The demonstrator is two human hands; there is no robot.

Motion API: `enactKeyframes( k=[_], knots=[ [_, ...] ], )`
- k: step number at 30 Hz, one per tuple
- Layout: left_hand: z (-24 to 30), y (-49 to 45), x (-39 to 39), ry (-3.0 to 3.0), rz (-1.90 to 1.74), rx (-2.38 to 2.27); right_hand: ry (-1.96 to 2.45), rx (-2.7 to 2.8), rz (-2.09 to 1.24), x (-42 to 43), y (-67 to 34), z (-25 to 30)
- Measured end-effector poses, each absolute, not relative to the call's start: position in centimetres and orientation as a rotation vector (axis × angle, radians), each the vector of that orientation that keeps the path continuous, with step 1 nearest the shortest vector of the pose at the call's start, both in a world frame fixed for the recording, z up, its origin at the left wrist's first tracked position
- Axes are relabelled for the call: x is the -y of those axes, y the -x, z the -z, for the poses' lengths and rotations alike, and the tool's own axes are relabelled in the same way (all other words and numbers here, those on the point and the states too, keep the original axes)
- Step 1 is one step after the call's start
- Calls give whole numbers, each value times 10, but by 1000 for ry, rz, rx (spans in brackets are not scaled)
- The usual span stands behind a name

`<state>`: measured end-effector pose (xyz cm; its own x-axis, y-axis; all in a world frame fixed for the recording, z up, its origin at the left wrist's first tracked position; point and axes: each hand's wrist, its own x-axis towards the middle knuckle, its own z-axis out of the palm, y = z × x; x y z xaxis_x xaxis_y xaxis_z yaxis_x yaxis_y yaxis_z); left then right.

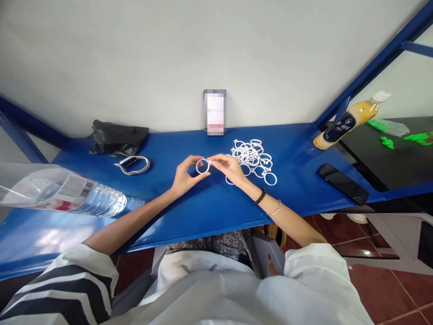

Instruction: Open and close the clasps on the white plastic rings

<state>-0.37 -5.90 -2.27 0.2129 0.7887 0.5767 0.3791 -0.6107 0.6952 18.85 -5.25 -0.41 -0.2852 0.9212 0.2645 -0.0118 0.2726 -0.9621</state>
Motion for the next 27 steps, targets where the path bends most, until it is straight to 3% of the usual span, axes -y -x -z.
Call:
enactKeyframes(
  k=[27],
  knots=[
    [17, 5, 64, -2007, -1307, -1089, 898, 1502, -1323, 52, -192, 11]
  ],
)
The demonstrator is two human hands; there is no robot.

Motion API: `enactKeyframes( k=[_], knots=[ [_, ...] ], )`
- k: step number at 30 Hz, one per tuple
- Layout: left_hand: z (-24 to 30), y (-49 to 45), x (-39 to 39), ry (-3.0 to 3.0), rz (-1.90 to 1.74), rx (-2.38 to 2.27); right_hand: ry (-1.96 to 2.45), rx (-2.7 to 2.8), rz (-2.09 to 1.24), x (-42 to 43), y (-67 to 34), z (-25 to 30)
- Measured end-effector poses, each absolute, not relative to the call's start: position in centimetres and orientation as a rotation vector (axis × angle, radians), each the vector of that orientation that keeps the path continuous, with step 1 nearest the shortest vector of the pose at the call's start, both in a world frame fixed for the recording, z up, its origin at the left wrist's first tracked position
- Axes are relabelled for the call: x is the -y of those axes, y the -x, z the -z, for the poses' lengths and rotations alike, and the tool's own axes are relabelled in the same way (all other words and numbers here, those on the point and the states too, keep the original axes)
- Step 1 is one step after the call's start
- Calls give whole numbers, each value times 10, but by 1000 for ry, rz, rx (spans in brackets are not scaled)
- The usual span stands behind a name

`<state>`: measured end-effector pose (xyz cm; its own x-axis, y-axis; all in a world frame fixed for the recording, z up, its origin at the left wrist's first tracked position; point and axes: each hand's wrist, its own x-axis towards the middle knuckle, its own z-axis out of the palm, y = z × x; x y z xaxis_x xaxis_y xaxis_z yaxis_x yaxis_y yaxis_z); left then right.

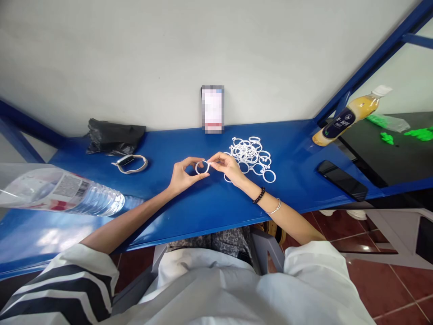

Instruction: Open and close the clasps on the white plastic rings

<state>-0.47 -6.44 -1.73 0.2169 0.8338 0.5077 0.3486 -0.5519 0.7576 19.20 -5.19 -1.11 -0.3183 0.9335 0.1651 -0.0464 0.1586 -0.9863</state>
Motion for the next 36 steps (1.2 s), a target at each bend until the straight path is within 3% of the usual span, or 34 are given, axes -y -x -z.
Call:
enactKeyframes(
  k=[15, 26, 36],
  knots=[
    [19, 2, 64, -2053, -1279, -1130, 889, 1609, -1182, 50, -197, 2],
    [33, 14, 45, -2254, -1117, -1585, 1272, 1970, -250, 27, -232, -7],
    [39, 18, 41, -2181, -1001, -1779, 1326, 2295, -66, 33, -230, 2]
  ],
)
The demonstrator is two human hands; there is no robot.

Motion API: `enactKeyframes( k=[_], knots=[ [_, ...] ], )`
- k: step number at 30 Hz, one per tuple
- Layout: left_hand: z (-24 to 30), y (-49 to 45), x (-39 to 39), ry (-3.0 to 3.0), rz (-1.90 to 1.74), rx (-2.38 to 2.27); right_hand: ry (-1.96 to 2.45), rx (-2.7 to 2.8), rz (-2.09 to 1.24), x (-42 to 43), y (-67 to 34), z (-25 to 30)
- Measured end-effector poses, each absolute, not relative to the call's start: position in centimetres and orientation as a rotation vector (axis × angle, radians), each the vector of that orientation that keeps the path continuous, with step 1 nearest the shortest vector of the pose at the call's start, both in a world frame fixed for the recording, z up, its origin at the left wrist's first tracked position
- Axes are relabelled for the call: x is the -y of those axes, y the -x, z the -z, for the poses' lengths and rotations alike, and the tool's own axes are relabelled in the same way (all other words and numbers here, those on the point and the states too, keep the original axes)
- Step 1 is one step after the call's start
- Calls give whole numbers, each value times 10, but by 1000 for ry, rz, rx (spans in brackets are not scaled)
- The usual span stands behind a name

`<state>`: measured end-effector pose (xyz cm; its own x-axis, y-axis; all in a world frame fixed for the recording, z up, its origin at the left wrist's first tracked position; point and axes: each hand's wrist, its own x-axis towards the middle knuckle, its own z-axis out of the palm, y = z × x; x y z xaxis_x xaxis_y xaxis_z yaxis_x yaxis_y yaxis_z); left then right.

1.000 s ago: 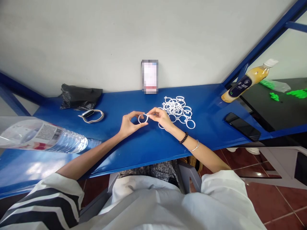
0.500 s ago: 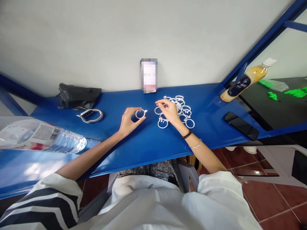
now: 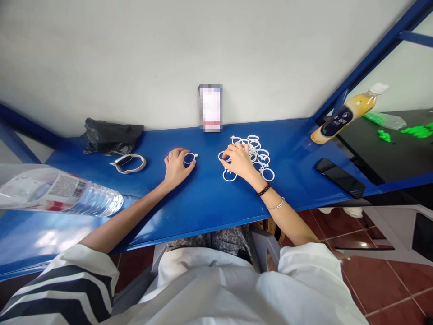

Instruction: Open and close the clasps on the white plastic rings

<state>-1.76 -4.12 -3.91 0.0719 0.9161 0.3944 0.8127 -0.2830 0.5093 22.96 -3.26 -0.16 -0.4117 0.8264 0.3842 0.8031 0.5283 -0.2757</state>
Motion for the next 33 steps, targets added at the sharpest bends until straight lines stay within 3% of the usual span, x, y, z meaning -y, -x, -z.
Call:
enactKeyframes(
  k=[15, 26, 33],
  knots=[
    [42, 16, 42, -2215, -1056, -1785, 1309, 2360, -104, 37, -224, 3],
    [27, 17, 47, -2450, -1090, -1147, 928, 2378, -256, 52, -207, -9],
    [24, 17, 51, -2439, -1080, -1065, 848, 2377, -260, 59, -200, -6]
  ],
)
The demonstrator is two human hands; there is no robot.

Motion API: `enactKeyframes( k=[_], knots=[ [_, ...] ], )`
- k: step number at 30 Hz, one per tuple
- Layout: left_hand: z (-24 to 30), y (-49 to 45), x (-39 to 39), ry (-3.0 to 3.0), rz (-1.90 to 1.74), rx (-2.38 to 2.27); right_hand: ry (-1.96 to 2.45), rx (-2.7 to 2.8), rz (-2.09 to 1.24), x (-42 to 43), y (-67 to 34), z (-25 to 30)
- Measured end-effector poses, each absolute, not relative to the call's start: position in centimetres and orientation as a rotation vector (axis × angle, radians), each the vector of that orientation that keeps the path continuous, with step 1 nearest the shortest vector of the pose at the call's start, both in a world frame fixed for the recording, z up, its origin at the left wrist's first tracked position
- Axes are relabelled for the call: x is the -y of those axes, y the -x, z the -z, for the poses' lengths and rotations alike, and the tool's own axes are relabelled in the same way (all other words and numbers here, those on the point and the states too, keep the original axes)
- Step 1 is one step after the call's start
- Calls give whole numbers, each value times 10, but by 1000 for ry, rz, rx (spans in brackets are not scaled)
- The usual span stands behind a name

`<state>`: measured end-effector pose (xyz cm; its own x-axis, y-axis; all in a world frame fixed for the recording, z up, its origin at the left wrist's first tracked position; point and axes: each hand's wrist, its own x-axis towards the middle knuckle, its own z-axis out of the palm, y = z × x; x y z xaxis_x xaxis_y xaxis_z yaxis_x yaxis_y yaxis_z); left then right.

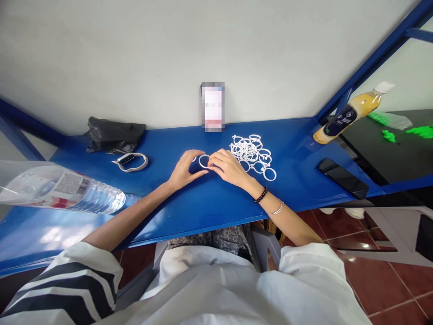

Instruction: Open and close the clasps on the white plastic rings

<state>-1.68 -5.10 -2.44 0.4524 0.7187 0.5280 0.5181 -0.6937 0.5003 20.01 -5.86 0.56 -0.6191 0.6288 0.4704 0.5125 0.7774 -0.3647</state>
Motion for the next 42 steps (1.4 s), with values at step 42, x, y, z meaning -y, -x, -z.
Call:
enactKeyframes(
  k=[42],
  knots=[
    [29, 17, 54, -2513, -1302, -1016, 880, 1638, -975, 56, -195, 4]
  ],
)
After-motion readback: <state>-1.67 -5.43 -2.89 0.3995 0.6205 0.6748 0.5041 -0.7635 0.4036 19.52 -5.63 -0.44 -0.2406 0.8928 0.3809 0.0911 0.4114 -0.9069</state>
